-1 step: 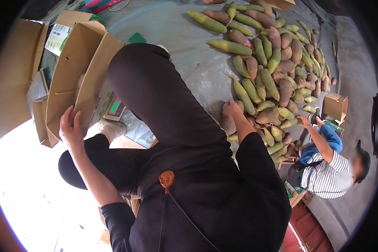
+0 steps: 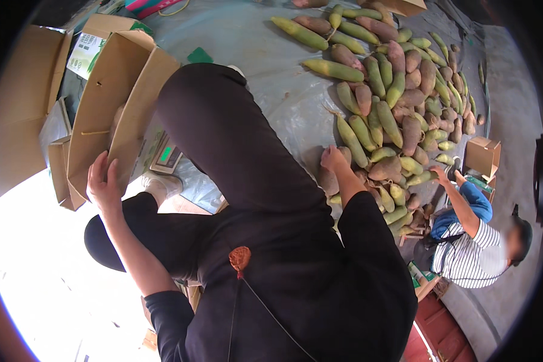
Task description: Weighing and packing large produce items into cardboard boxes on the floor.
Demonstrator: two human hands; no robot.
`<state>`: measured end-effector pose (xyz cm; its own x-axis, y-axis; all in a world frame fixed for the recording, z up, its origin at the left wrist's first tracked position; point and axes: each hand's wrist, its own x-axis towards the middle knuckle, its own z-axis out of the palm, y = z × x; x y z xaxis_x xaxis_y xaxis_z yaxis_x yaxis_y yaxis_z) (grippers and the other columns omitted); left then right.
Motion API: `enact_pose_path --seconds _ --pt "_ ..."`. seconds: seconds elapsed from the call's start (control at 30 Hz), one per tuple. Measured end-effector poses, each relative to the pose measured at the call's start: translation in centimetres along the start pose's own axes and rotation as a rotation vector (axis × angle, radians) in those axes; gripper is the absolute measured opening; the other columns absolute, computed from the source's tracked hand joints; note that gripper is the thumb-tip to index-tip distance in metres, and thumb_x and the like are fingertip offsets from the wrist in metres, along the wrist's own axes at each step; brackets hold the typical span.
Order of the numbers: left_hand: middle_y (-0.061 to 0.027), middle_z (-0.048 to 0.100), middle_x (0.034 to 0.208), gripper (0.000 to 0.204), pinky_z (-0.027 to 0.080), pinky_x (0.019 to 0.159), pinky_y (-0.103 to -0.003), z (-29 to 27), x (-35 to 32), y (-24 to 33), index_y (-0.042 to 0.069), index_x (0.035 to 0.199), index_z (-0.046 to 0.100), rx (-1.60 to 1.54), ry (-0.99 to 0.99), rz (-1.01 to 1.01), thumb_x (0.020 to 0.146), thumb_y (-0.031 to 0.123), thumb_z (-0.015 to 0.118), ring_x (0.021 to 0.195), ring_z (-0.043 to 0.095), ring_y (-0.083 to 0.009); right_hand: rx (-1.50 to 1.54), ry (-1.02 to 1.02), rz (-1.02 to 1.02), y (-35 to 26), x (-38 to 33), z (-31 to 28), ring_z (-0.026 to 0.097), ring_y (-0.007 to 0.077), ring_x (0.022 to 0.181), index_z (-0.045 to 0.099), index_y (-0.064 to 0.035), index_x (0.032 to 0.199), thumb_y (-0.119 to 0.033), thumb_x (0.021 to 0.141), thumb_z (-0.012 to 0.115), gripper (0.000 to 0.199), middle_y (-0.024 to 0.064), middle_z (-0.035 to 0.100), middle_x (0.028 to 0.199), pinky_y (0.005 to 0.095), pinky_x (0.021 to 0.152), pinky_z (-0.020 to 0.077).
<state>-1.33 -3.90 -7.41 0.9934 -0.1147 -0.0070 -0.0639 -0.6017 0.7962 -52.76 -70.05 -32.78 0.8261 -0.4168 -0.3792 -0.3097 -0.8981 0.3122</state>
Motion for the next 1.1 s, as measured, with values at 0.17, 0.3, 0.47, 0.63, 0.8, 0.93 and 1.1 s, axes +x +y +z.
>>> enact_pose_path --seconds 0.17,0.3,0.47,0.63,0.8,0.93,1.1 --pt "-0.0106 0.064 0.099 0.028 0.048 0.082 -0.03 -9.5 -2.1 4.8 0.004 0.107 0.063 0.465 0.139 0.028 0.08 0.01 0.066 0.095 0.063 -0.0211 0.603 -0.331 0.048 -29.9 6.7 -14.3 0.057 0.0368 0.1 0.06 -0.0014 0.098 -0.033 0.076 0.063 0.039 0.0191 0.06 0.098 0.0432 0.083 0.0474" --pt "-0.0101 0.064 0.095 0.027 0.049 0.08 -0.029 -7.9 -1.7 4.9 0.004 0.104 0.063 0.407 0.13 0.033 0.078 0.008 0.067 0.093 0.064 -0.0203 0.414 -0.481 -0.119 -29.3 5.8 -19.0 0.058 0.039 0.099 0.055 -0.0075 0.111 -0.037 0.083 0.055 0.04 0.0168 0.063 0.099 0.0447 0.08 0.0498" --pt "-0.0116 0.064 0.09 0.029 0.048 0.074 -0.035 -8.2 -1.7 5.8 0.006 0.1 0.065 0.448 0.153 0.049 0.073 0.014 0.07 0.084 0.062 -0.0287 0.553 -0.567 0.098 -30.3 5.4 -20.8 0.051 0.0379 0.109 0.052 -0.0065 0.108 -0.041 0.087 0.05 0.041 0.0177 0.057 0.112 0.0524 0.084 0.0435" --pt "-0.011 0.064 0.091 0.029 0.044 0.082 -0.038 -7.7 -1.0 6.7 0.005 0.096 0.065 0.474 0.109 0.083 0.073 0.021 0.07 0.091 0.06 -0.0295 0.338 -0.541 -0.082 -27.7 5.3 -14.2 0.05 0.0394 0.11 0.054 -0.0119 0.108 -0.043 0.087 0.049 0.038 0.0161 0.056 0.111 0.0524 0.085 0.0444" --pt "-0.0093 0.063 0.092 0.031 0.044 0.083 -0.038 -10.0 -2.9 6.2 0.006 0.098 0.065 0.598 0.13 0.038 0.073 0.023 0.07 0.091 0.059 -0.0284 0.461 -0.579 0.067 -31.0 5.4 -13.8 0.053 0.0383 0.105 0.058 -0.0169 0.103 -0.041 0.089 0.046 0.03 0.0143 0.058 0.109 0.0502 0.084 0.0456" --pt "-0.0105 0.062 0.092 0.03 0.044 0.083 -0.038 -9.2 -1.6 6.3 0.005 0.098 0.064 0.48 0.091 0.059 0.073 0.02 0.069 0.09 0.058 -0.0313 0.552 -0.515 0.311 -23.6 5.3 -4.0 0.057 0.0329 0.098 0.056 -0.015 0.102 -0.038 0.09 0.044 0.029 0.0138 0.061 0.098 0.046 0.081 0.0458" --pt "-0.0116 0.062 0.091 0.032 0.043 0.084 -0.041 -9.5 -2.2 6.2 0.004 0.1 0.063 0.532 0.049 0.077 0.073 0.018 0.068 0.092 0.058 -0.0308 1.355 -0.205 0.263 -25.1 5.6 -12.2 0.054 0.0171 0.082 0.05 -0.0077 0.098 -0.01 0.078 0.064 0.025 0.0079 0.057 0.087 0.034 0.071 0.0449"
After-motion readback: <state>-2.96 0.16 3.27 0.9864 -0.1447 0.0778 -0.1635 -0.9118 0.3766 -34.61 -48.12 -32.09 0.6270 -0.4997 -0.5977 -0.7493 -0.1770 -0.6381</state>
